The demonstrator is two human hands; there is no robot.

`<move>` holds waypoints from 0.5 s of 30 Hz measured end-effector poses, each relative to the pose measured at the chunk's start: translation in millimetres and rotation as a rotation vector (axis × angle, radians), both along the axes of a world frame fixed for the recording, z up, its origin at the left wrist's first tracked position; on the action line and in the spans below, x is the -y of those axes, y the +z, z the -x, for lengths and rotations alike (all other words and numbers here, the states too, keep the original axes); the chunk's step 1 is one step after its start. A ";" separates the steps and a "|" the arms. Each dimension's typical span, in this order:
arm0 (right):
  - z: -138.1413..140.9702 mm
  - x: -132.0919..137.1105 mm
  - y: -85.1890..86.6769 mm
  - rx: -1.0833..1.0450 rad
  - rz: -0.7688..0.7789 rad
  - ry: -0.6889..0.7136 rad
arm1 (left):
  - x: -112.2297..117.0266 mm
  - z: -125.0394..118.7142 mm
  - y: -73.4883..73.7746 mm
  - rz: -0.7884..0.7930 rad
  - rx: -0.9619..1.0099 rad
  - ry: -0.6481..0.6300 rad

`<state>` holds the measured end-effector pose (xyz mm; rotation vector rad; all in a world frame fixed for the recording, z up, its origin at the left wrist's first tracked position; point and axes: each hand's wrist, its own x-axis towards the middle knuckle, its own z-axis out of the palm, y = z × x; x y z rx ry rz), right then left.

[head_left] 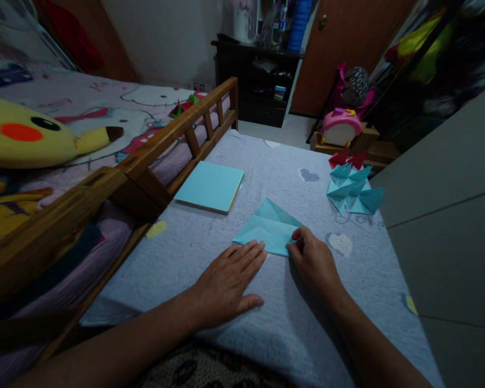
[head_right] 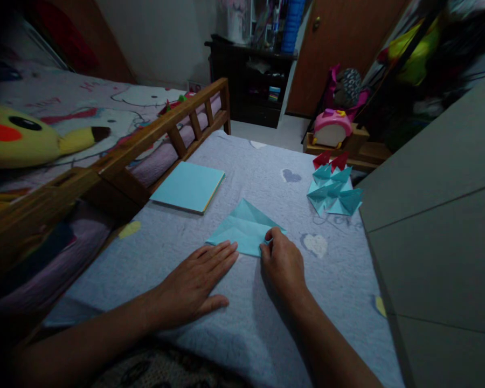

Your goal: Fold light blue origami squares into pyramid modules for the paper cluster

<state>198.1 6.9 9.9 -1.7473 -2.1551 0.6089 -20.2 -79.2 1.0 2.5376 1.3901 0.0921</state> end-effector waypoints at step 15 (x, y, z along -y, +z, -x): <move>-0.5 4.3 -2.0 0.083 -0.154 0.120 | -1.9 0.3 -0.4 0.001 0.055 0.018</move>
